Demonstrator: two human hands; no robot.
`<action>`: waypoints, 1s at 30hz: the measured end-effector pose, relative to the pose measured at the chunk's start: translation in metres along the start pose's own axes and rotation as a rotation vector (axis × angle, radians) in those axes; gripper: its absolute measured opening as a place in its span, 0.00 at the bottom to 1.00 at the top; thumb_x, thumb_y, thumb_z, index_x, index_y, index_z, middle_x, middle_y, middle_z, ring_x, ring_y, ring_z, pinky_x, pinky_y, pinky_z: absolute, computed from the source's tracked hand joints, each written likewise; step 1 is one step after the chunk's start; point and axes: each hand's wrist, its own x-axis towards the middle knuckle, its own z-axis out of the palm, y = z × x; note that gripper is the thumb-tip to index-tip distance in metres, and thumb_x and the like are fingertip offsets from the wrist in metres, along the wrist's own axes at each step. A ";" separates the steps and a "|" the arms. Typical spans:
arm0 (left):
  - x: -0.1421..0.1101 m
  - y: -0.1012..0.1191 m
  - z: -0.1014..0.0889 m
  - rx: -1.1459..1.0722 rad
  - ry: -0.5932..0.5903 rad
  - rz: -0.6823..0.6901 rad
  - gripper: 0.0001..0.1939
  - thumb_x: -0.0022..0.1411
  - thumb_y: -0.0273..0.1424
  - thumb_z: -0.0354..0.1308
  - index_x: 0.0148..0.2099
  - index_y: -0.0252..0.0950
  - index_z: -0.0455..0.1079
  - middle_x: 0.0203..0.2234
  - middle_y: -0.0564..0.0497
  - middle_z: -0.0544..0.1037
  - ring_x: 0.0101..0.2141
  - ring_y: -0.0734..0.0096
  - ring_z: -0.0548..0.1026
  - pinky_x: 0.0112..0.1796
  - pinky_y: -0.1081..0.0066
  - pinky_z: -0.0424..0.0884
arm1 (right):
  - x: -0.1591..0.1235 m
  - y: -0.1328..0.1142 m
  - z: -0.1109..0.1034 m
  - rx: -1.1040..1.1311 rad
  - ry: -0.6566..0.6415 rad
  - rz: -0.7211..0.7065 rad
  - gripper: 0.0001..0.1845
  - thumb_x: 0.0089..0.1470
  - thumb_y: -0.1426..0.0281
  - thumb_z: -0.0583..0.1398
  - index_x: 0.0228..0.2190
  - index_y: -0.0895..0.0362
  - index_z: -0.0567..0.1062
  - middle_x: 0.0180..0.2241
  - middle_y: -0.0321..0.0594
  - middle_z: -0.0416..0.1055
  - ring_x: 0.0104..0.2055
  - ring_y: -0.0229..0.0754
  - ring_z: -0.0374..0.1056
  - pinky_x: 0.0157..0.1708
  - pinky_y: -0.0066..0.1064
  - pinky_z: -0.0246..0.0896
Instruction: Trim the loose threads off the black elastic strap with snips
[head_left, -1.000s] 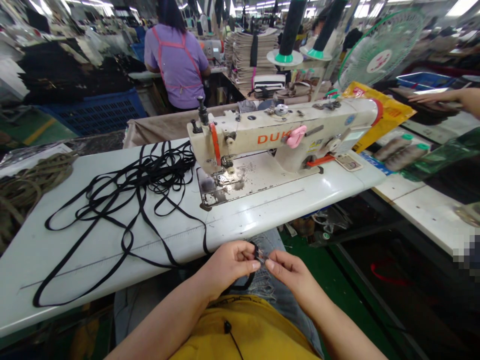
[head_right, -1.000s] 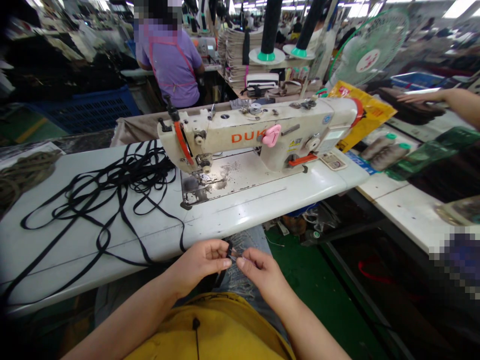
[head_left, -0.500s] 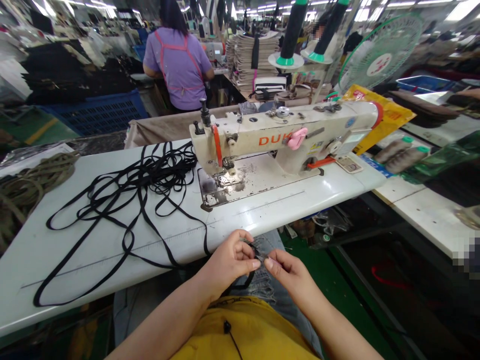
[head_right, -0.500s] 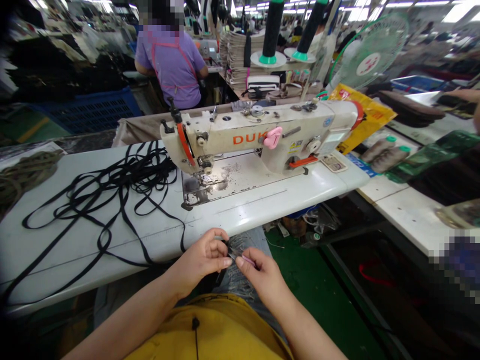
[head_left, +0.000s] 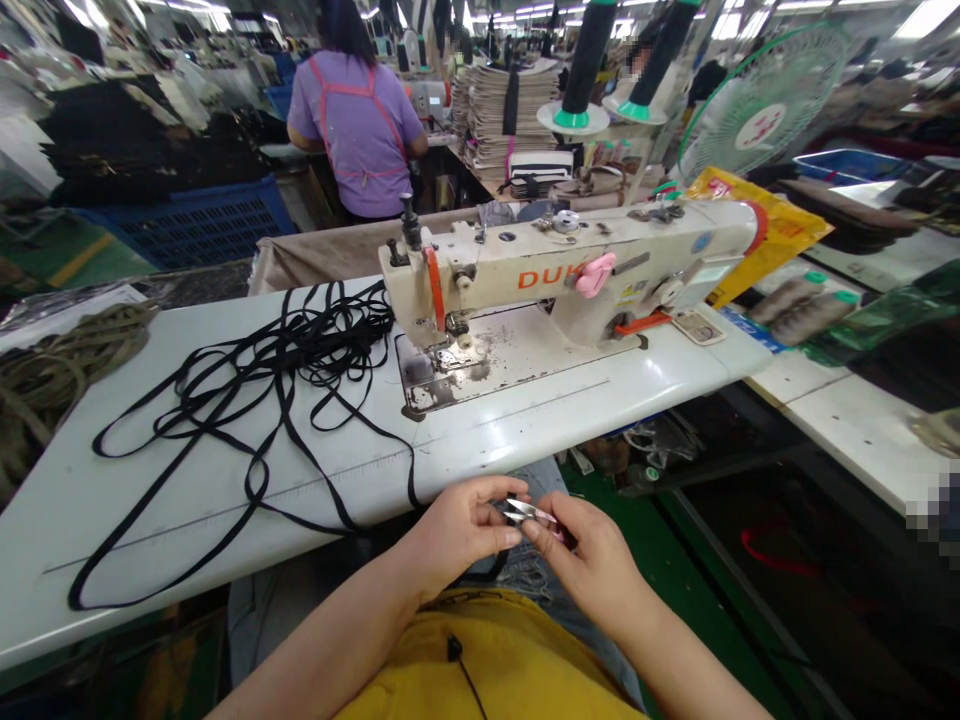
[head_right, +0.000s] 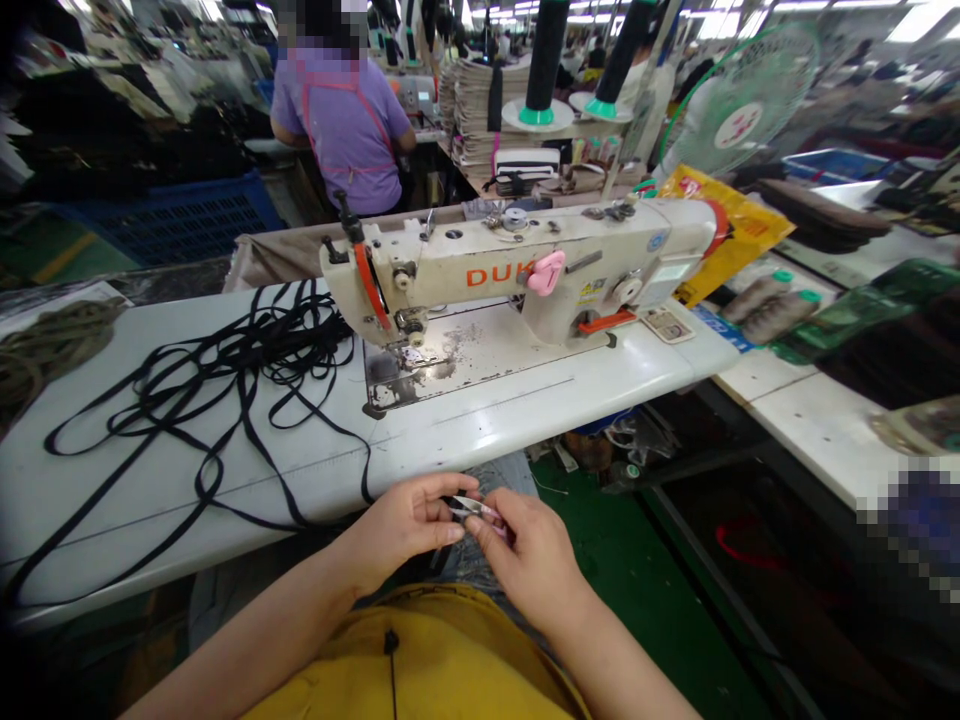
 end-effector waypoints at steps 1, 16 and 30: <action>0.000 0.002 0.000 -0.003 -0.005 0.005 0.30 0.50 0.26 0.68 0.57 0.34 0.73 0.52 0.42 0.76 0.30 0.79 0.67 0.34 0.73 0.66 | 0.001 0.002 0.002 0.115 -0.022 0.062 0.21 0.60 0.54 0.60 0.24 0.55 0.66 0.23 0.33 0.60 0.27 0.40 0.56 0.28 0.30 0.48; 0.000 -0.006 0.003 0.155 -0.006 0.017 0.34 0.49 0.24 0.66 0.61 0.32 0.70 0.34 0.48 0.77 0.27 0.75 0.66 0.31 0.72 0.63 | -0.002 0.006 0.007 0.052 0.005 0.034 0.17 0.59 0.60 0.61 0.23 0.55 0.67 0.24 0.34 0.61 0.28 0.40 0.57 0.29 0.30 0.47; -0.004 -0.002 -0.002 0.198 -0.001 0.023 0.37 0.50 0.27 0.68 0.63 0.36 0.67 0.23 0.58 0.68 0.23 0.76 0.65 0.28 0.73 0.59 | 0.008 0.003 -0.017 0.407 0.090 0.126 0.24 0.56 0.49 0.64 0.26 0.54 0.65 0.24 0.29 0.52 0.27 0.37 0.50 0.27 0.29 0.47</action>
